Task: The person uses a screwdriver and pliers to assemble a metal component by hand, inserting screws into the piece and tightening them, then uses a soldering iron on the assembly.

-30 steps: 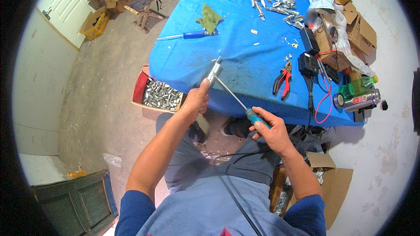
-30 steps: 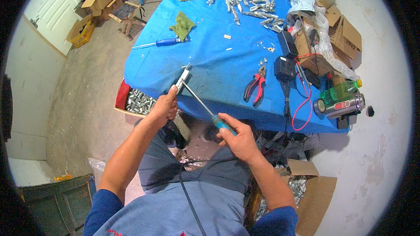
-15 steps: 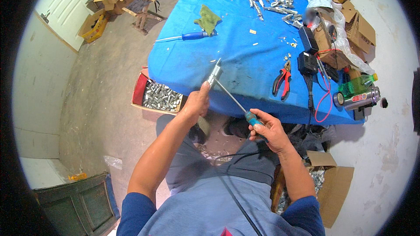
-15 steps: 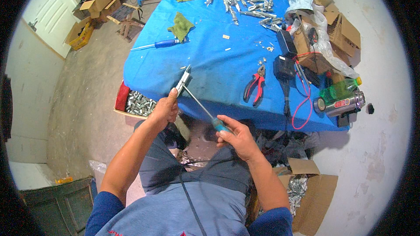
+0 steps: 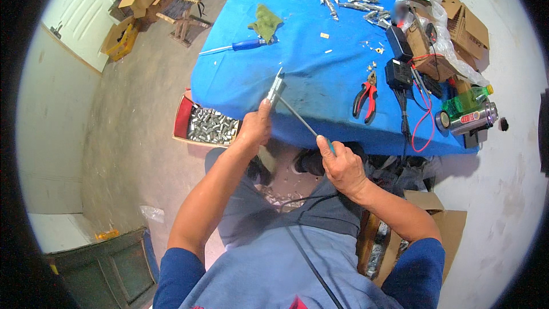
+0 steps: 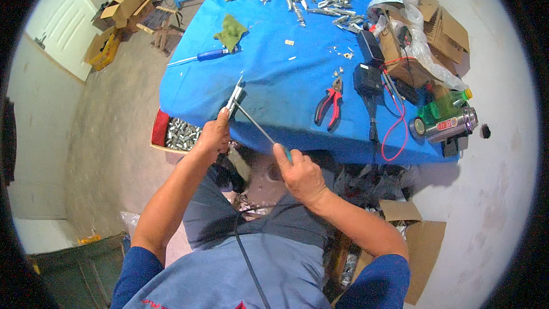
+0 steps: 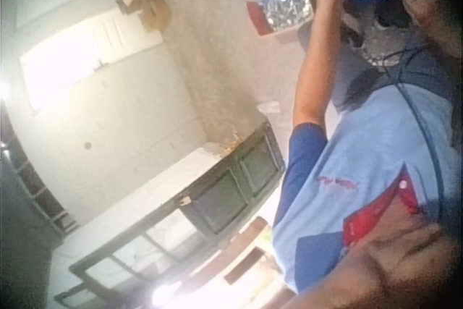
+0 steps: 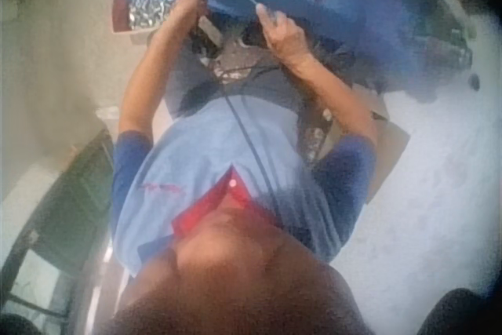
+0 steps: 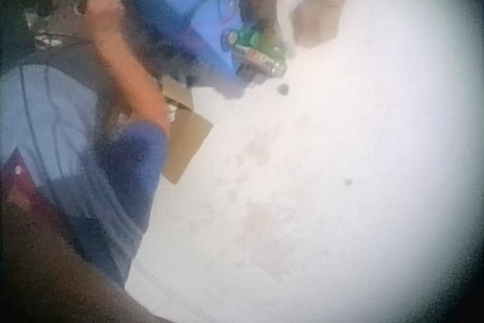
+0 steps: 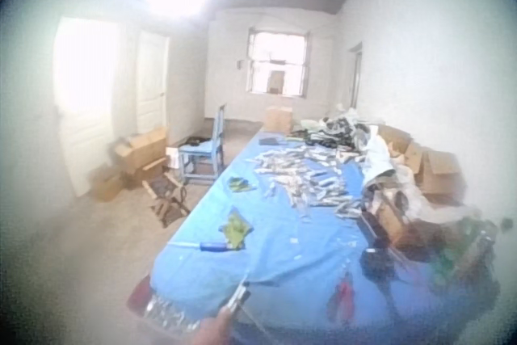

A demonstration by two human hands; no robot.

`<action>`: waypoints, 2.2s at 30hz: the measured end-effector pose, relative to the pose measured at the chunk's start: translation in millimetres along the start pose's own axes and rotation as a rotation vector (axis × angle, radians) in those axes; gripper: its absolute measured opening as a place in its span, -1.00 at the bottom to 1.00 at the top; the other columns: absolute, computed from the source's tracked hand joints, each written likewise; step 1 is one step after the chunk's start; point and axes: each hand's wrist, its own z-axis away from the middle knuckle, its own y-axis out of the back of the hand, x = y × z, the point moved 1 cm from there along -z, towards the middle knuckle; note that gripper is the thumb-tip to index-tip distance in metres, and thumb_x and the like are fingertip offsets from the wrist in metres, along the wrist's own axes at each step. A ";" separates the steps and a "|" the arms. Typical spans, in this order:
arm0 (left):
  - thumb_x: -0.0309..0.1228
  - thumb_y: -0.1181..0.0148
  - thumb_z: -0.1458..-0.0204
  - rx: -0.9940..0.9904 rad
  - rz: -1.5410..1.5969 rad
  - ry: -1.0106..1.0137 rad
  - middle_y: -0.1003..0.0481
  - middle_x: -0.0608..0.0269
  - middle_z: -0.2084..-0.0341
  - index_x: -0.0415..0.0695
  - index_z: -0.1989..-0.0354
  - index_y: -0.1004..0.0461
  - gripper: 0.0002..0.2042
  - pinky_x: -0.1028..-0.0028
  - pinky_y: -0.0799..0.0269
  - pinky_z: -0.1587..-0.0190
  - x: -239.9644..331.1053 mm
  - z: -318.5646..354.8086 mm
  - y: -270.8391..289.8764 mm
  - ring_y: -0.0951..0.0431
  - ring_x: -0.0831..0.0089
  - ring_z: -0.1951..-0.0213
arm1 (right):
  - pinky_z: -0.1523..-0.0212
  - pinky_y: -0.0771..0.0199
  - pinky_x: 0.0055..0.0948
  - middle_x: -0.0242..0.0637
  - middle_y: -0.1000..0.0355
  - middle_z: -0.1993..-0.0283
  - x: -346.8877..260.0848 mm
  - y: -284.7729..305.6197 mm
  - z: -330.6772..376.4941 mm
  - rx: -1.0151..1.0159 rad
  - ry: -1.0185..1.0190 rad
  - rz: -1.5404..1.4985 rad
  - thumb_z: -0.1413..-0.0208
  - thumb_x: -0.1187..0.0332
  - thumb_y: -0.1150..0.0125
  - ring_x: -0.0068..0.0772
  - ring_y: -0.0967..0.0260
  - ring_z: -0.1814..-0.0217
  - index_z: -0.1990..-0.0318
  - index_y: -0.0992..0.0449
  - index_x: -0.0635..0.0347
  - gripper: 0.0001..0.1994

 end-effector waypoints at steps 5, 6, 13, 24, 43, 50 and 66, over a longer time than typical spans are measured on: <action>0.28 -0.01 -0.11 -0.033 0.077 0.041 -0.03 0.52 0.81 0.11 0.70 -0.08 -0.42 0.50 0.14 0.74 -3.0 -0.9 -1.6 0.02 0.58 0.80 | 0.40 -0.48 -0.34 -0.01 -0.45 0.33 0.4 25.1 -11.4 0.032 -0.270 -0.754 -0.09 0.39 -0.16 -0.22 -0.46 0.45 -0.18 -0.40 0.11 -0.55; 0.27 -0.01 -0.11 -0.043 0.079 0.040 -0.03 0.52 0.81 0.10 0.70 -0.08 -0.42 0.51 0.13 0.73 -3.6 -0.1 -1.9 0.02 0.58 0.80 | 0.43 -0.41 -0.46 -0.09 -0.51 0.30 1.8 31.6 -11.6 -0.147 -0.478 -0.916 -0.10 0.38 -0.17 -0.42 -0.43 0.49 -0.18 -0.41 0.16 -0.55; 0.28 0.00 -0.11 -0.045 0.076 0.035 -0.05 0.53 0.80 0.09 0.68 -0.09 -0.42 0.53 0.13 0.72 0.1 5.7 -2.2 0.02 0.60 0.79 | 0.63 -0.21 -0.69 -0.34 -0.49 0.32 6.8 37.8 -12.6 -0.295 -0.852 -1.449 -0.18 0.36 -0.18 -0.72 -0.30 0.55 -0.25 -0.35 0.21 -0.53; 0.26 0.01 -0.13 -0.073 0.079 0.030 -0.03 0.53 0.79 0.11 0.68 -0.09 -0.44 0.53 0.15 0.72 -0.5 5.0 0.3 0.03 0.61 0.78 | 0.65 -0.32 -0.68 -0.34 -0.46 0.31 18.9 42.6 -22.6 -0.337 -0.849 -1.365 -0.23 0.37 -0.12 -0.69 -0.33 0.54 -0.29 -0.31 0.20 -0.54; 0.29 0.00 -0.10 -0.020 0.015 -0.002 -0.03 0.52 0.81 0.11 0.71 -0.06 -0.41 0.51 0.16 0.73 -4.9 -0.6 -1.1 0.02 0.60 0.80 | 0.74 -0.25 -0.74 -0.25 -0.50 0.22 28.0 48.0 -34.7 -0.368 -0.912 -1.670 -0.23 0.36 -0.10 -0.65 -0.39 0.51 -0.25 -0.30 0.23 -0.56; 0.30 0.07 -0.13 -0.012 -0.007 -0.029 -0.02 0.51 0.80 0.09 0.72 -0.07 -0.40 0.50 0.16 0.71 -0.2 2.0 -7.4 0.02 0.57 0.78 | 0.76 -0.16 -0.74 -0.32 -0.49 0.28 22.3 43.4 -38.7 -0.349 -0.901 -1.496 -0.23 0.34 -0.13 -0.70 -0.33 0.57 -0.23 -0.34 0.21 -0.57; 0.29 0.07 -0.11 -0.175 0.083 0.184 -0.06 0.49 0.79 0.03 0.68 -0.18 -0.41 0.51 0.14 0.66 18.6 -1.0 3.7 0.01 0.58 0.74 | 0.79 -0.21 -0.76 -0.27 -0.50 0.30 28.2 46.1 -40.5 -0.363 -0.983 -1.625 -0.24 0.32 -0.12 -0.69 -0.35 0.59 -0.23 -0.33 0.25 -0.57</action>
